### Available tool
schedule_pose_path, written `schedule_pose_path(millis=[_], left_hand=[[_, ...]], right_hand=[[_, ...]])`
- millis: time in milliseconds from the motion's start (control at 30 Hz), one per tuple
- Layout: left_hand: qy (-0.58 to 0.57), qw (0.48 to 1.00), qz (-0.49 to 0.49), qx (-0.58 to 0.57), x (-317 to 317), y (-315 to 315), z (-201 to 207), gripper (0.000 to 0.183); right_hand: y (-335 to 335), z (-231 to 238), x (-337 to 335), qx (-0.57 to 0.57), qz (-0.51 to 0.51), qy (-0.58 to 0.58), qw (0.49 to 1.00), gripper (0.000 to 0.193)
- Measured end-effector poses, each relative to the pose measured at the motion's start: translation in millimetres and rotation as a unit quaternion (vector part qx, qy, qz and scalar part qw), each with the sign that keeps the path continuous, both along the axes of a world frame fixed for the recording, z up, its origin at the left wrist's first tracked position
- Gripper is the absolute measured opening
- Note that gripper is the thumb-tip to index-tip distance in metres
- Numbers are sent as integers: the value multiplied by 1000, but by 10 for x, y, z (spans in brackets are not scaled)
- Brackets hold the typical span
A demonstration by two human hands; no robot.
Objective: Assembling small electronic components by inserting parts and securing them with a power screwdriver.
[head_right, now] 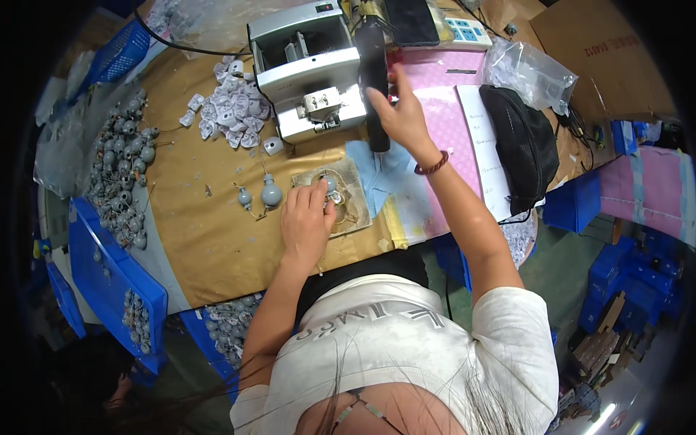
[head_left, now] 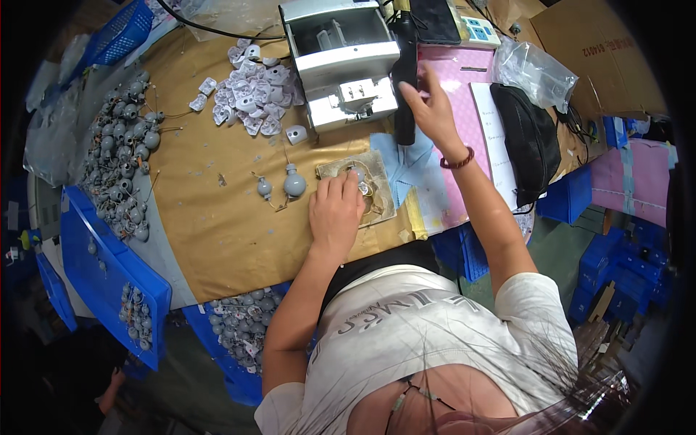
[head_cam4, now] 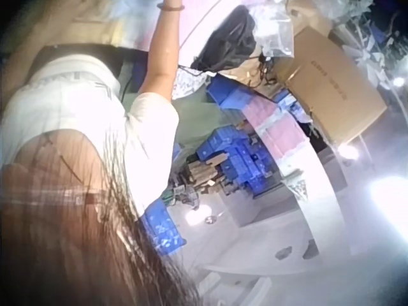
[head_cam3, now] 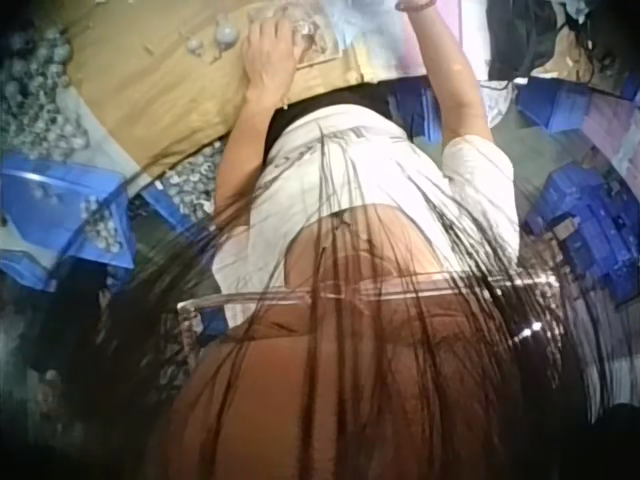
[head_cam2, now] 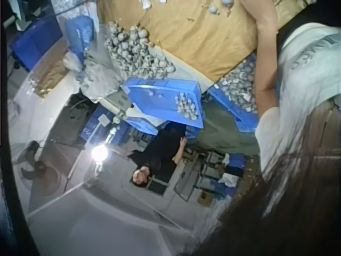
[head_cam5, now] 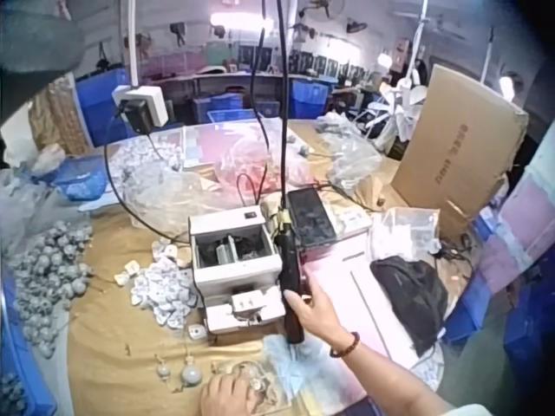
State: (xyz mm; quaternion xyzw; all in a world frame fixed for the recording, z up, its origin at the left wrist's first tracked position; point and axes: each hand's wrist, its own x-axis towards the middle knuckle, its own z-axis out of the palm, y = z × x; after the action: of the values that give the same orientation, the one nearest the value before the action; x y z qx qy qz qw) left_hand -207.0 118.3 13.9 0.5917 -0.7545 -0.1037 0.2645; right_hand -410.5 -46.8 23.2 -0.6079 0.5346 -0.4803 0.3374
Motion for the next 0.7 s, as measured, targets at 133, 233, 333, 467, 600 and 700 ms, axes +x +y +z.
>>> schedule_pose_path(millis=[133, 233, 333, 467, 600, 700], left_hand=[[17, 1000, -5, -2, 19, -20, -5, 41], [29, 1000, -2, -3, 12, -20, -35, 40], [40, 999, 8, -4, 10, -13, 16, 39], [20, 1000, 11, -13, -5, -6, -24, 38], [42, 999, 17, -17, -16, 4, -46, 38], [25, 999, 21, -26, 4, 0, -48, 36]], right_hand=[[43, 172, 55, 62, -7, -48, 997, 63], [175, 547, 159, -178, -47, -77, 980, 56], [220, 1065, 299, -209, 103, -179, 956, 53], [51, 1178, 523, -165, 177, -196, 950, 49], [-229, 1039, 764, -190, 176, -179, 949, 33], [-26, 1046, 1070, -90, 131, -206, 966, 17]])
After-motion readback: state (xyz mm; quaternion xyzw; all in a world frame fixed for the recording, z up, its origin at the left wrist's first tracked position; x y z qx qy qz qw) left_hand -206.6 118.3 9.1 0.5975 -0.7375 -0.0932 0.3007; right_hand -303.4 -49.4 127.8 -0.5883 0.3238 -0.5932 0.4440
